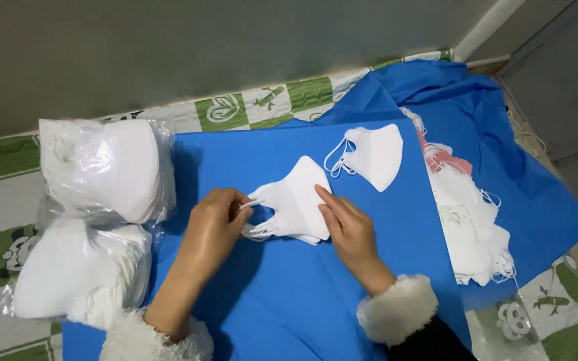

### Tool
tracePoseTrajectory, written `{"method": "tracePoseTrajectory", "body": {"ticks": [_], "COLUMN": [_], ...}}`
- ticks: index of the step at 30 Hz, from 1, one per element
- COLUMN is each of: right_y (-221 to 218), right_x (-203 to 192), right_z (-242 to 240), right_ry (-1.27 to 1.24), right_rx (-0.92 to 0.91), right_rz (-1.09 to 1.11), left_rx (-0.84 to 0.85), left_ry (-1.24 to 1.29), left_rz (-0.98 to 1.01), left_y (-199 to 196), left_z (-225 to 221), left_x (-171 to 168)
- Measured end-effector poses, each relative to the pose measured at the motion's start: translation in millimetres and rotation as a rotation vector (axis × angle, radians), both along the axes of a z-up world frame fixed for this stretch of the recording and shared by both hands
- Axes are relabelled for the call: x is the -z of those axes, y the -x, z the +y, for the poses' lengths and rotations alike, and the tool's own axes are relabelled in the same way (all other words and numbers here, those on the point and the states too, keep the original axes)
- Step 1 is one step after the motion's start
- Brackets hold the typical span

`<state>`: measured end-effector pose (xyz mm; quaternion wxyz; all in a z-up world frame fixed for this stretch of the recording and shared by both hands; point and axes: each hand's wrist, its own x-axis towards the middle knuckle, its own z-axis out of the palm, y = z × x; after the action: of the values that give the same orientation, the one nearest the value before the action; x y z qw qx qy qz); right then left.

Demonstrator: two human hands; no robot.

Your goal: The person is manually sorting and stacking white face masks on a workspace.

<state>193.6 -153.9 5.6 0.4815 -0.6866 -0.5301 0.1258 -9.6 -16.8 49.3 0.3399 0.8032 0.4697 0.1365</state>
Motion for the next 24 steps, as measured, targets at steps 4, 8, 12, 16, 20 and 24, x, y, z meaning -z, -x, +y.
{"method": "tracePoseTrajectory", "body": {"ticks": [4,8,12,16,20,24], "right_y": [-3.9,-3.4,-3.7,1.1,-15.0,-64.0], "right_x": [23.4,23.0,26.6,13.1,8.4,21.8], "right_z": [2.8,4.2,4.8,5.1,5.3,-1.8], "right_ry": [-0.006,0.029,0.070,0.119,0.130,-0.043], "right_rx": [0.022,0.048,0.086,0.102,0.137,0.387], "right_rz": [-0.221,-0.320,-0.465,-0.491,-0.299,-0.415], "left_rx": [0.012,-0.016,0.021,0.063,0.060,0.071], "left_ry": [-0.081,-0.198,-0.176,-0.178,-0.167,-0.149], "left_rz": [-0.050,-0.160,-0.288,-0.332,-0.337,-0.329], "left_y": [10.1,4.2,-1.2,1.2,2.3,2.8], "left_z": [3.4,4.8,4.6,13.1,11.9,10.0], "left_x": [21.0,48.2,63.9,81.5,75.5,66.2]}}
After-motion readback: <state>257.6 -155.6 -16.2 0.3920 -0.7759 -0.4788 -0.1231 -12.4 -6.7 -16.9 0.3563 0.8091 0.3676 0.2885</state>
